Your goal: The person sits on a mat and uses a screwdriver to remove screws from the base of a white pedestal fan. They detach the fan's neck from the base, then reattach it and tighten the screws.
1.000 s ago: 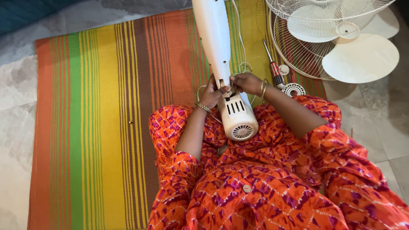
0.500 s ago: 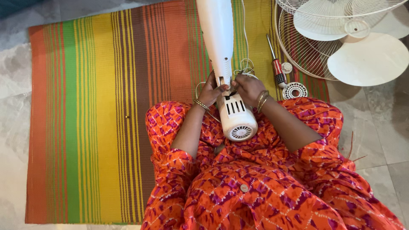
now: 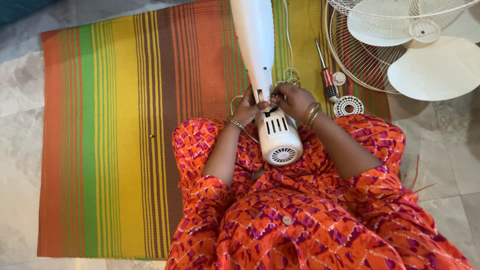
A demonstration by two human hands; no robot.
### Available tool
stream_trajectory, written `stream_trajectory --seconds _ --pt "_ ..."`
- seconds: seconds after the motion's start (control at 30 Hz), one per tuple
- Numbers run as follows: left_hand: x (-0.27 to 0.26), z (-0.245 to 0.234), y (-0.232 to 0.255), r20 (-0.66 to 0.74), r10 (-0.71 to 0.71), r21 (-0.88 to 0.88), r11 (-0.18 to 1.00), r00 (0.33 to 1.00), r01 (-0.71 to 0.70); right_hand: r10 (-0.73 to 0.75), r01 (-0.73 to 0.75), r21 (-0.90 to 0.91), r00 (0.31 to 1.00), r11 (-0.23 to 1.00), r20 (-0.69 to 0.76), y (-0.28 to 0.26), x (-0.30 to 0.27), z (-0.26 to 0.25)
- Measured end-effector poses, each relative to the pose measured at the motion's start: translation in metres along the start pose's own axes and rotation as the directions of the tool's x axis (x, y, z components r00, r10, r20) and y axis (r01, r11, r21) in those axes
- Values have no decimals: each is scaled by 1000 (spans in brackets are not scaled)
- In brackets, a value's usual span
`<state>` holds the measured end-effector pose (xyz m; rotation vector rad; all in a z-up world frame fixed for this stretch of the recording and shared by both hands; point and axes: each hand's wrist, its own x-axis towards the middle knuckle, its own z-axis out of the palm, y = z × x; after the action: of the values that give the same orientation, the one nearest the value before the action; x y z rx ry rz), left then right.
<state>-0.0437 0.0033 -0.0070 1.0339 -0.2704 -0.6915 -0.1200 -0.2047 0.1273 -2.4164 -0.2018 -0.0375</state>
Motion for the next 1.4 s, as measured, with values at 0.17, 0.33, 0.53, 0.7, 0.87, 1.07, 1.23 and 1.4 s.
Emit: stream_trajectory --seconds 0.17,0.33,0.53,0.7,0.87,1.07,1.23,1.4 --pt "0 -3 -4 -29 18 60 998 999 -16 -75 66 -136 995 988 -67 -5 -4 9" --pt "0 -1 -2 -71 13 117 993 997 -5 340 -354 542 932 762 131 17 6 43" --pt "-2 6 7 -8 61 1 998 998 -61 335 -368 201 925 908 179 10 9 21" --pt "-6 3 6 7 61 -12 998 998 -61 39 -40 -145 999 989 -10 -22 -2 -1" --pt "-10 -4 5 -1 86 -2 996 996 -86 110 -106 -210 994 972 9 -24 2 18" --pt "-14 -6 3 -72 116 9 993 991 -116 331 -408 244 894 880 303 13 17 32" --pt "-10 -26 -13 -187 32 -144 988 982 -59 412 -417 -88 909 905 -66 100 13 -26" --pt "-7 -44 -31 -45 175 -261 948 984 -180 722 -721 -260 683 643 -110 147 14 -47"
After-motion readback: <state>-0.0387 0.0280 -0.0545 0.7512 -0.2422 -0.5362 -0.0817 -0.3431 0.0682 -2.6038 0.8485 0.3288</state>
